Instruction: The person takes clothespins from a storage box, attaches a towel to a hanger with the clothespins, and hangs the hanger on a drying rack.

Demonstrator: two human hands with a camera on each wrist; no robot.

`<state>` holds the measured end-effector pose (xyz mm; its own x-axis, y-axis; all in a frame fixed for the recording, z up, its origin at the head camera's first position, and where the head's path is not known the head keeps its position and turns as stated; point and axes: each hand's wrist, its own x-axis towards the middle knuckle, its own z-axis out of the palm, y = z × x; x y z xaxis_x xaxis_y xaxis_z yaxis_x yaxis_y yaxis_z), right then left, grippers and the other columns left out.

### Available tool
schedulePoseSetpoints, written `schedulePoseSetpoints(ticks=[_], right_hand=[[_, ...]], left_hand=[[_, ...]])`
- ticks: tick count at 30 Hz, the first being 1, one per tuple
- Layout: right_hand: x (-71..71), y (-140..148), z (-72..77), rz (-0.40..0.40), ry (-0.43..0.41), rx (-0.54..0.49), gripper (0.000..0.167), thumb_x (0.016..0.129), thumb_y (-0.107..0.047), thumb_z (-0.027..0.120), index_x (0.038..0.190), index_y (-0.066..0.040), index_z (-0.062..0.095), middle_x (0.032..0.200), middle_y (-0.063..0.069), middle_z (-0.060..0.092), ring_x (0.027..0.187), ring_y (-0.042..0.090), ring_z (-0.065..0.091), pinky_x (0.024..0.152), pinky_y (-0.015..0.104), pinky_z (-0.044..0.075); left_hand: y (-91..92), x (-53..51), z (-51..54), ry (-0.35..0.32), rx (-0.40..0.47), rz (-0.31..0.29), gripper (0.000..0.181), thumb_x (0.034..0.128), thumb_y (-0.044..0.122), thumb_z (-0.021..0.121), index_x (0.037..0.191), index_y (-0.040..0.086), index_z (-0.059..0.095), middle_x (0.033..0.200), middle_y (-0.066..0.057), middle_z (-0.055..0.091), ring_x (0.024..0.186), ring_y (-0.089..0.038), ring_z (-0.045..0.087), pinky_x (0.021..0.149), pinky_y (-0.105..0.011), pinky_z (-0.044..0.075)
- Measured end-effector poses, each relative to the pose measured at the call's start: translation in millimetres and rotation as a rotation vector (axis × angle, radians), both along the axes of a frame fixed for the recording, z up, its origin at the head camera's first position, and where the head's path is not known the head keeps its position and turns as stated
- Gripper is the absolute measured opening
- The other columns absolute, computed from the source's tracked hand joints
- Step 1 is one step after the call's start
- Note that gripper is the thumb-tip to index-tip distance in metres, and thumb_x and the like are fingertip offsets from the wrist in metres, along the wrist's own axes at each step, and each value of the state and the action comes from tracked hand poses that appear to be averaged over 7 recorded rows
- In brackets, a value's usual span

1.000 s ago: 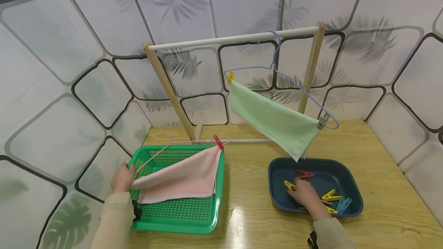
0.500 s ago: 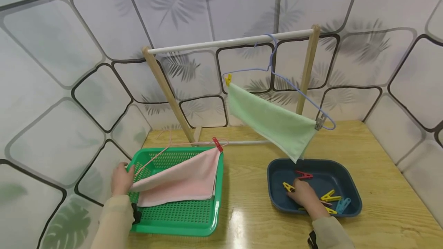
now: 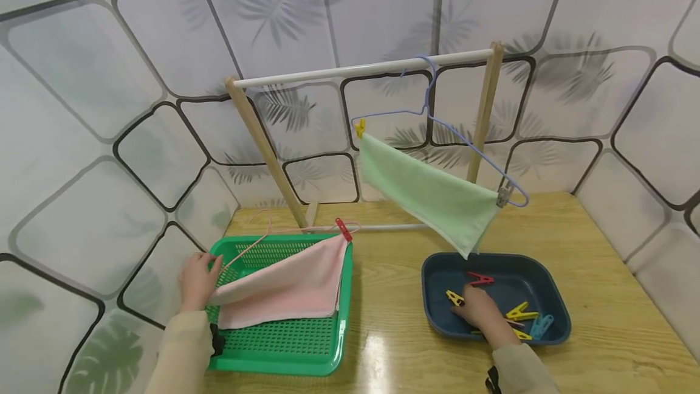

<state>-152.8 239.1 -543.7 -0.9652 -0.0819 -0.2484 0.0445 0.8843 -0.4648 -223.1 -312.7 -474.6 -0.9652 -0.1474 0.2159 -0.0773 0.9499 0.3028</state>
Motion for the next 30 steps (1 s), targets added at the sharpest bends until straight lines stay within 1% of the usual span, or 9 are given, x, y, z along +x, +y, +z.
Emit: schedulePoseSetpoints(ticks=[3, 6, 8, 10, 14, 19, 23, 26, 30], right_hand=[[0.4, -1, 0.0, -0.001, -0.002, -0.004, 0.028, 0.074, -0.015, 0.069, 0.080, 0.006, 0.053, 0.066, 0.005, 0.048, 0.058, 0.017, 0.042, 0.052, 0.031, 0.036], [0.9, -2, 0.4, 0.007, 0.008, -0.003, 0.027, 0.074, -0.015, 0.070, 0.079, 0.005, 0.053, 0.065, 0.005, 0.048, 0.059, 0.017, 0.042, 0.052, 0.032, 0.037], [1.3, -2, 0.9, 0.012, 0.014, -0.006, 0.026, 0.074, -0.015, 0.070, 0.079, 0.005, 0.053, 0.065, 0.005, 0.049, 0.059, 0.017, 0.043, 0.052, 0.032, 0.037], [1.8, -2, 1.6, 0.015, 0.021, -0.007, 0.026, 0.073, -0.014, 0.070, 0.078, 0.004, 0.052, 0.065, 0.005, 0.049, 0.059, 0.017, 0.044, 0.052, 0.032, 0.038], [2.7, -1, 1.5, 0.012, 0.024, 0.000, 0.026, 0.073, -0.014, 0.070, 0.078, 0.005, 0.053, 0.066, 0.006, 0.050, 0.059, 0.017, 0.045, 0.053, 0.033, 0.039], [1.8, -1, -0.1, 0.021, 0.019, 0.008, 0.026, 0.073, -0.015, 0.070, 0.078, 0.004, 0.052, 0.067, 0.006, 0.051, 0.060, 0.017, 0.047, 0.054, 0.034, 0.040], [1.8, -1, 0.3, 0.020, 0.022, 0.006, 0.025, 0.073, -0.015, 0.070, 0.078, 0.003, 0.053, 0.067, 0.006, 0.051, 0.060, 0.017, 0.046, 0.054, 0.034, 0.040], [2.3, -1, 1.8, 0.018, 0.027, 0.002, 0.024, 0.073, -0.014, 0.070, 0.078, 0.002, 0.053, 0.066, 0.005, 0.051, 0.059, 0.017, 0.045, 0.053, 0.033, 0.039], [3.1, 0, 4.7, 0.009, 0.024, -0.016, 0.021, 0.073, -0.014, 0.069, 0.077, 0.001, 0.054, 0.065, 0.003, 0.049, 0.058, 0.016, 0.042, 0.052, 0.031, 0.037]], left_hand=[[0.8, -2.0, 3.0, -0.038, -0.023, -0.124, 0.036, 0.0920, 0.031, 0.047, 0.083, 0.000, 0.061, 0.080, -0.013, 0.057, 0.077, -0.030, 0.051, 0.067, -0.047, 0.039], [0.5, -2.2, 4.8, -0.122, 0.051, -0.181, 0.038, 0.0928, 0.035, 0.044, 0.078, 0.004, 0.058, 0.064, -0.005, 0.051, 0.059, -0.021, 0.046, 0.057, -0.036, 0.037], [0.1, -1.5, 5.2, -0.166, 0.105, -0.181, 0.037, 0.0932, 0.036, 0.042, 0.080, 0.005, 0.056, 0.060, -0.003, 0.046, 0.056, -0.018, 0.041, 0.054, -0.032, 0.034], [-1.0, -1.3, 4.1, -0.178, 0.134, -0.182, 0.036, 0.0930, 0.036, 0.043, 0.084, 0.004, 0.057, 0.061, -0.001, 0.046, 0.056, -0.016, 0.041, 0.053, -0.031, 0.034], [-3.5, -0.9, 1.4, -0.172, 0.175, -0.196, 0.034, 0.0933, 0.031, 0.045, 0.082, 0.002, 0.056, 0.060, -0.002, 0.045, 0.056, -0.016, 0.039, 0.053, -0.030, 0.034], [-6.3, 1.9, 0.3, -0.159, 0.216, -0.190, 0.035, 0.0941, 0.032, 0.042, 0.072, 0.005, 0.047, 0.057, -0.003, 0.038, 0.052, -0.016, 0.034, 0.050, -0.029, 0.031], [-3.8, 5.7, 7.6, -0.150, 0.207, -0.191, 0.036, 0.0952, 0.033, 0.038, 0.071, 0.007, 0.041, 0.057, -0.003, 0.036, 0.051, -0.016, 0.033, 0.049, -0.028, 0.030], [-0.8, 8.0, 17.1, -0.134, 0.216, -0.206, 0.036, 0.0955, 0.032, 0.038, 0.070, 0.006, 0.040, 0.057, -0.003, 0.036, 0.051, -0.016, 0.032, 0.049, -0.028, 0.030], [0.8, 10.6, 28.8, -0.136, 0.285, -0.232, 0.040, 0.0948, 0.034, 0.038, 0.066, 0.006, 0.039, 0.055, -0.003, 0.034, 0.050, -0.016, 0.031, 0.049, -0.029, 0.030]])
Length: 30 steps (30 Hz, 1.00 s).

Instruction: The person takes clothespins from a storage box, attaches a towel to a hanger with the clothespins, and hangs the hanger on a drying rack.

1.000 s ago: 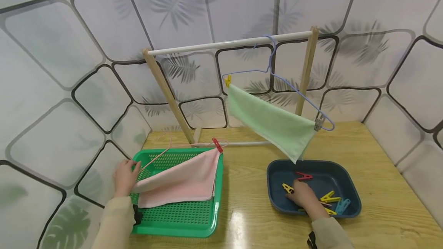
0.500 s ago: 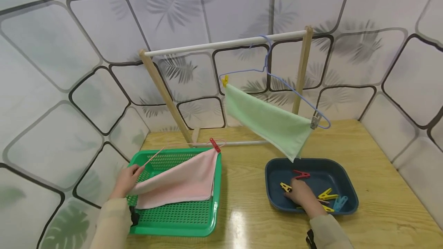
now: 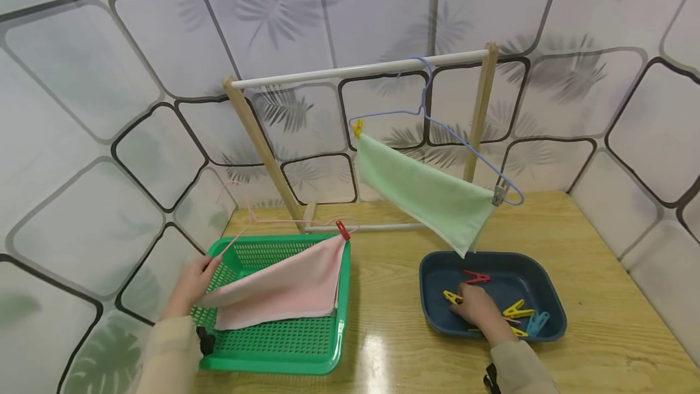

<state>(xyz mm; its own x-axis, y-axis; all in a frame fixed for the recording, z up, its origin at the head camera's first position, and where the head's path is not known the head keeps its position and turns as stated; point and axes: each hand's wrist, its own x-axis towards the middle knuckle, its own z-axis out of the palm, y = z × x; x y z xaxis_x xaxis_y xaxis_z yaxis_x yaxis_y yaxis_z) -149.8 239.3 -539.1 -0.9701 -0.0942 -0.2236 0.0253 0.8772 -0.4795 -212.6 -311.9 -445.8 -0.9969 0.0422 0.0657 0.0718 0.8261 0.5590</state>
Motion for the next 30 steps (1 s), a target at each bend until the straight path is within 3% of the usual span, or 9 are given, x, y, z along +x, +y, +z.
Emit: schedulePoseSetpoints(ticks=[5, 9, 13, 17, 21, 25, 30], right_hand=[[1.2, 3, 0.2, -0.007, 0.025, -0.022, 0.018, 0.075, -0.015, 0.066, 0.077, 0.000, 0.057, 0.065, 0.002, 0.049, 0.058, 0.016, 0.042, 0.051, 0.032, 0.036], [3.3, 8, 3.4, -0.031, 0.062, -0.041, 0.020, 0.076, -0.015, 0.066, 0.081, 0.003, 0.059, 0.066, 0.003, 0.051, 0.057, 0.016, 0.044, 0.051, 0.032, 0.038], [4.5, 12, 13.7, -0.053, 0.111, -0.061, 0.027, 0.076, -0.013, 0.065, 0.088, 0.010, 0.060, 0.074, 0.013, 0.059, 0.059, 0.020, 0.053, 0.054, 0.037, 0.044], [7.4, 14, 26.9, -0.079, 0.147, -0.081, 0.031, 0.077, -0.014, 0.064, 0.094, 0.011, 0.057, 0.083, 0.021, 0.060, 0.060, 0.023, 0.057, 0.058, 0.040, 0.046], [11.2, 14, 38.5, -0.097, 0.223, -0.097, 0.029, 0.077, -0.014, 0.065, 0.094, 0.008, 0.057, 0.083, 0.019, 0.060, 0.067, 0.025, 0.056, 0.059, 0.041, 0.046], [12.9, 14, 49.1, -0.112, 0.287, -0.116, 0.026, 0.075, -0.011, 0.067, 0.092, 0.006, 0.057, 0.077, 0.011, 0.059, 0.064, 0.021, 0.053, 0.054, 0.036, 0.044], [16.2, 11, 67.2, -0.101, 0.333, -0.177, 0.030, 0.075, -0.006, 0.067, 0.101, 0.008, 0.057, 0.088, 0.020, 0.059, 0.075, 0.032, 0.057, 0.060, 0.040, 0.047]], left_hand=[[-2.3, 4.8, 8.0, -0.012, 0.075, -0.007, 0.045, 0.0926, 0.039, 0.042, 0.060, 0.007, 0.036, 0.051, -0.001, 0.031, 0.047, -0.014, 0.028, 0.048, -0.028, 0.029], [-0.8, 9.2, 16.1, 0.052, 0.074, 0.002, 0.043, 0.0917, 0.034, 0.047, 0.059, 0.007, 0.038, 0.051, 0.000, 0.032, 0.048, -0.014, 0.030, 0.047, -0.027, 0.029], [5.6, 13.5, 31.7, 0.127, 0.062, 0.024, 0.042, 0.0908, 0.033, 0.049, 0.059, 0.007, 0.039, 0.051, 0.000, 0.033, 0.048, -0.015, 0.031, 0.047, -0.027, 0.029], [14.0, 15.1, 47.1, 0.238, 0.056, 0.010, 0.042, 0.0890, 0.030, 0.053, 0.056, 0.008, 0.038, 0.048, 0.001, 0.032, 0.045, -0.013, 0.029, 0.044, -0.026, 0.028], [22.0, 16.4, 61.6, 0.297, 0.033, -0.022, 0.039, 0.0882, 0.027, 0.055, 0.056, 0.008, 0.042, 0.048, 0.002, 0.035, 0.045, -0.013, 0.030, 0.044, -0.026, 0.028], [30.0, 16.0, 75.1, 0.360, 0.021, -0.085, 0.030, 0.0885, 0.020, 0.055, 0.062, 0.007, 0.048, 0.052, 0.002, 0.040, 0.047, -0.012, 0.033, 0.046, -0.026, 0.031], [42.5, 13.6, 91.8, 0.489, 0.032, -0.195, 0.015, 0.0848, 0.003, 0.057, 0.070, 0.002, 0.056, 0.061, -0.001, 0.050, 0.054, -0.011, 0.041, 0.049, -0.028, 0.040]])
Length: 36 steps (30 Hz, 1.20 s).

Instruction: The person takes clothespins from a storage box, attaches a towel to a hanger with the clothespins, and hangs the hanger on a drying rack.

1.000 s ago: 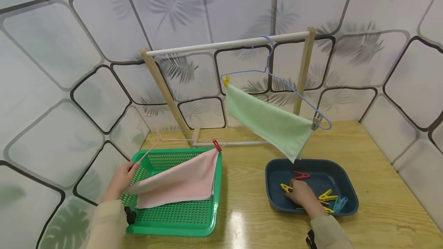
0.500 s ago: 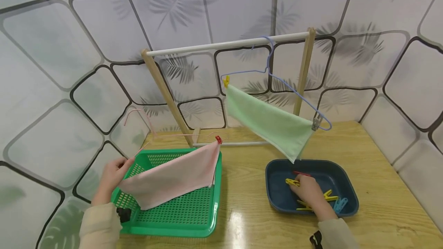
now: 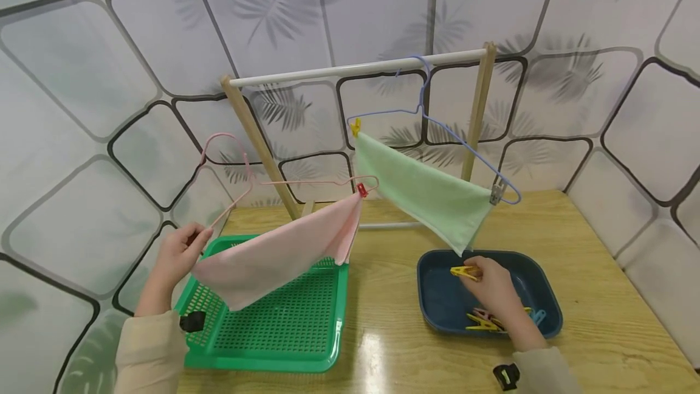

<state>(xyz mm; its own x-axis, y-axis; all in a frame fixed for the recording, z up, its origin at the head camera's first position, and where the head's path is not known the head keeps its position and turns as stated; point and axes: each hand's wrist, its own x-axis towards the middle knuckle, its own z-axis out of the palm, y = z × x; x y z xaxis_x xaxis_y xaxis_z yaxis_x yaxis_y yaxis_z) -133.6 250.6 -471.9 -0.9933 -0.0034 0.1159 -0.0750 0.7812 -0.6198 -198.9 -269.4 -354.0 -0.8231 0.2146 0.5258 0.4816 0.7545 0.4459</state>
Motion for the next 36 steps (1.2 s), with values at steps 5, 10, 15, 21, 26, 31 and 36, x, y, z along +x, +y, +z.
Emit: schedulePoseSetpoints(ticks=[5, 10, 15, 21, 26, 31, 36], right_hand=[[3.0, -2, 16.5, 0.000, 0.009, -0.073, 0.037, 0.079, -0.003, 0.063, 0.112, 0.009, 0.052, 0.100, 0.027, 0.057, 0.086, 0.037, 0.058, 0.063, 0.037, 0.050], [6.0, -4, 33.6, -0.023, 0.010, -0.179, 0.041, 0.085, -0.015, 0.061, 0.117, 0.006, 0.047, 0.106, 0.026, 0.056, 0.093, 0.035, 0.057, 0.064, 0.033, 0.050], [9.4, -8, 52.4, -0.043, 0.041, -0.266, 0.046, 0.086, -0.027, 0.059, 0.117, 0.003, 0.048, 0.111, 0.023, 0.055, 0.090, 0.003, 0.057, 0.065, 0.022, 0.048], [13.6, -16, 72.2, -0.006, 0.086, -0.337, 0.045, 0.087, -0.025, 0.058, 0.122, 0.000, 0.048, 0.113, 0.020, 0.055, 0.087, -0.016, 0.046, 0.068, 0.010, 0.043], [11.2, -24, 90.3, 0.039, 0.130, -0.414, 0.050, 0.087, -0.023, 0.057, 0.129, 0.000, 0.041, 0.113, 0.008, 0.056, 0.092, -0.010, 0.050, 0.070, 0.011, 0.044], [3.4, -39, 108.6, 0.114, 0.227, -0.620, 0.043, 0.084, -0.006, 0.060, 0.121, 0.004, 0.040, 0.107, -0.006, 0.055, 0.093, 0.001, 0.055, 0.071, 0.016, 0.047], [-3.7, -58, 123.6, 0.143, 0.305, -0.684, 0.032, 0.081, 0.000, 0.062, 0.109, 0.007, 0.050, 0.098, -0.007, 0.060, 0.089, 0.005, 0.059, 0.070, 0.017, 0.047]], left_hand=[[15.3, -2.1, 16.7, 0.011, 0.021, -0.056, 0.010, 0.0861, 0.002, 0.055, 0.076, 0.002, 0.054, 0.063, -0.003, 0.050, 0.054, -0.010, 0.040, 0.048, -0.027, 0.039], [36.8, -6.7, 35.9, -0.019, 0.066, -0.080, 0.013, 0.0902, 0.010, 0.051, 0.080, 0.003, 0.053, 0.061, -0.001, 0.045, 0.051, -0.012, 0.038, 0.046, -0.026, 0.033], [62.3, -16.3, 52.0, 0.011, 0.079, -0.089, 0.013, 0.0896, 0.012, 0.053, 0.081, 0.002, 0.057, 0.064, -0.004, 0.050, 0.054, -0.015, 0.041, 0.049, -0.027, 0.034], [90.5, -24.6, 63.9, 0.006, 0.079, -0.153, 0.016, 0.0897, 0.013, 0.053, 0.082, 0.000, 0.059, 0.067, -0.007, 0.053, 0.056, -0.016, 0.043, 0.051, -0.029, 0.037], [113.5, -30.7, 69.8, -0.030, 0.087, -0.240, 0.017, 0.0898, 0.014, 0.052, 0.083, 0.001, 0.061, 0.069, -0.005, 0.055, 0.059, -0.015, 0.045, 0.054, -0.030, 0.040], [135.5, -34.0, 75.7, -0.075, 0.108, -0.298, 0.015, 0.0893, 0.015, 0.053, 0.084, 0.003, 0.062, 0.070, -0.004, 0.055, 0.060, -0.015, 0.049, 0.056, -0.030, 0.042], [157.0, -36.3, 78.1, -0.111, 0.112, -0.355, 0.015, 0.0897, 0.015, 0.052, 0.085, 0.004, 0.061, 0.071, -0.005, 0.056, 0.062, -0.016, 0.052, 0.056, -0.030, 0.043]])
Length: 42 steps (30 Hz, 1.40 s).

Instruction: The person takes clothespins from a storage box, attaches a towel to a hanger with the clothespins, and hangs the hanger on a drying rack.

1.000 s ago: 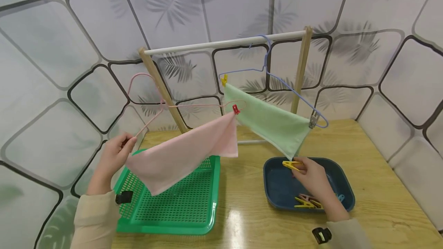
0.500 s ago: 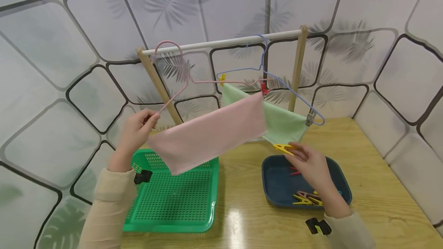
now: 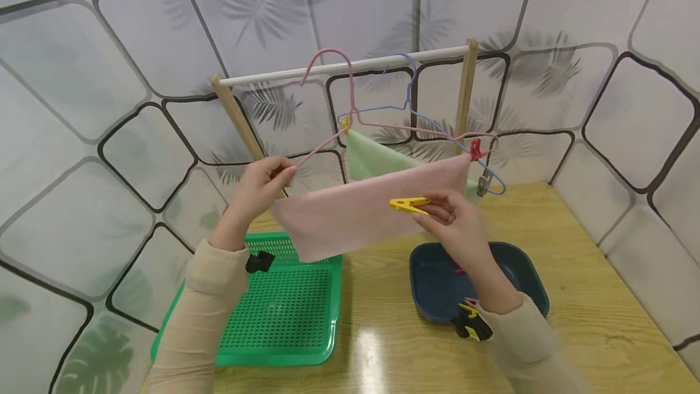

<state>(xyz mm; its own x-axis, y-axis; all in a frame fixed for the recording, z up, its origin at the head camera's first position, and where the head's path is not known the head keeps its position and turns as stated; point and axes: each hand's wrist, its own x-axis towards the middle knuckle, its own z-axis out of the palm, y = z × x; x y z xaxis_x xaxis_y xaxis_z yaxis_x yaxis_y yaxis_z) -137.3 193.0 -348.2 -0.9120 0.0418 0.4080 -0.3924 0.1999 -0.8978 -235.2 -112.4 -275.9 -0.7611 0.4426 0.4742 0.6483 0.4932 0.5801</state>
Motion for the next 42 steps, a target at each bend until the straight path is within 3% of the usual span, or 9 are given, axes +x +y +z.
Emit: schedulePoseSetpoints(ticks=[7, 14, 19, 23, 26, 30, 36, 39, 42], right_hand=[[-14.5, -30, 10.8, 0.138, 0.108, -0.110, 0.035, 0.078, 0.008, 0.061, 0.111, 0.013, 0.051, 0.099, -0.001, 0.060, 0.091, 0.012, 0.058, 0.077, 0.020, 0.046], [-22.2, -62, 13.6, 0.185, 0.066, -0.176, 0.037, 0.077, 0.010, 0.061, 0.113, 0.006, 0.050, 0.097, 0.000, 0.059, 0.090, 0.013, 0.056, 0.078, 0.021, 0.045], [-25.5, -79, 10.9, 0.247, 0.105, -0.162, 0.034, 0.078, 0.009, 0.061, 0.110, 0.008, 0.050, 0.098, 0.007, 0.058, 0.089, 0.018, 0.055, 0.078, 0.024, 0.046], [-26.3, -92, 8.9, 0.284, 0.176, -0.109, 0.033, 0.077, 0.012, 0.060, 0.107, 0.009, 0.048, 0.103, 0.022, 0.055, 0.093, 0.020, 0.055, 0.085, 0.037, 0.043], [-27.3, -102, 6.2, 0.298, 0.242, -0.076, 0.034, 0.075, 0.013, 0.061, 0.106, 0.007, 0.049, 0.105, 0.024, 0.053, 0.098, 0.023, 0.055, 0.086, 0.045, 0.041], [-30.4, -113, 3.4, 0.254, 0.387, -0.006, 0.033, 0.071, 0.013, 0.065, 0.101, 0.006, 0.054, 0.100, 0.021, 0.057, 0.097, 0.027, 0.056, 0.084, 0.039, 0.043], [-38.1, -122, 1.9, 0.101, 0.720, 0.180, 0.031, 0.060, 0.014, 0.072, 0.087, 0.006, 0.059, 0.086, 0.016, 0.061, 0.082, 0.026, 0.060, 0.073, 0.026, 0.048], [-40.1, -125, 2.8, 0.025, 0.846, 0.305, 0.023, 0.063, 0.010, 0.070, 0.082, 0.004, 0.059, 0.081, 0.013, 0.061, 0.077, 0.023, 0.061, 0.067, 0.026, 0.050], [-39.5, -127, 3.7, -0.026, 0.910, 0.394, 0.012, 0.069, 0.008, 0.065, 0.077, 0.002, 0.059, 0.076, 0.011, 0.061, 0.073, 0.021, 0.061, 0.063, 0.027, 0.050]], left_hand=[[18.9, -2.6, -2.2, -0.033, -0.014, -0.090, 0.011, 0.0888, 0.007, 0.053, 0.083, 0.001, 0.059, 0.069, -0.009, 0.056, 0.060, -0.019, 0.051, 0.053, -0.028, 0.041], [33.4, -0.6, -1.1, -0.160, -0.001, -0.179, 0.011, 0.0897, 0.008, 0.051, 0.083, 0.002, 0.059, 0.067, -0.007, 0.054, 0.058, -0.020, 0.049, 0.051, -0.027, 0.039], [39.5, 0.8, -3.0, -0.220, 0.009, -0.183, 0.012, 0.0899, 0.010, 0.051, 0.086, 0.002, 0.060, 0.069, -0.009, 0.055, 0.059, -0.017, 0.049, 0.054, -0.027, 0.042], [40.3, 1.1, -5.9, -0.272, 0.014, -0.176, 0.013, 0.0896, 0.011, 0.052, 0.087, 0.002, 0.061, 0.070, -0.009, 0.056, 0.062, -0.023, 0.051, 0.056, -0.028, 0.044], [41.0, 1.0, -7.9, -0.278, 0.017, -0.189, 0.012, 0.0894, 0.011, 0.052, 0.086, 0.002, 0.061, 0.070, -0.007, 0.055, 0.065, -0.027, 0.052, 0.058, -0.029, 0.045], [43.6, 1.0, -9.3, -0.264, 0.024, -0.211, 0.012, 0.0894, 0.011, 0.052, 0.085, 0.003, 0.060, 0.069, -0.006, 0.055, 0.063, -0.025, 0.051, 0.057, -0.028, 0.044], [49.3, 2.4, -8.3, -0.257, 0.033, -0.218, 0.012, 0.0892, 0.009, 0.053, 0.085, 0.002, 0.061, 0.067, -0.006, 0.054, 0.059, -0.019, 0.049, 0.054, -0.026, 0.041], [52.0, 3.9, -6.9, -0.257, 0.027, -0.209, 0.012, 0.0894, 0.009, 0.052, 0.085, 0.002, 0.061, 0.067, -0.006, 0.054, 0.059, -0.018, 0.048, 0.053, -0.026, 0.040], [54.3, 5.2, -5.5, -0.265, 0.018, -0.203, 0.013, 0.0897, 0.011, 0.052, 0.086, 0.002, 0.062, 0.068, -0.005, 0.055, 0.060, -0.020, 0.049, 0.053, -0.026, 0.040]])
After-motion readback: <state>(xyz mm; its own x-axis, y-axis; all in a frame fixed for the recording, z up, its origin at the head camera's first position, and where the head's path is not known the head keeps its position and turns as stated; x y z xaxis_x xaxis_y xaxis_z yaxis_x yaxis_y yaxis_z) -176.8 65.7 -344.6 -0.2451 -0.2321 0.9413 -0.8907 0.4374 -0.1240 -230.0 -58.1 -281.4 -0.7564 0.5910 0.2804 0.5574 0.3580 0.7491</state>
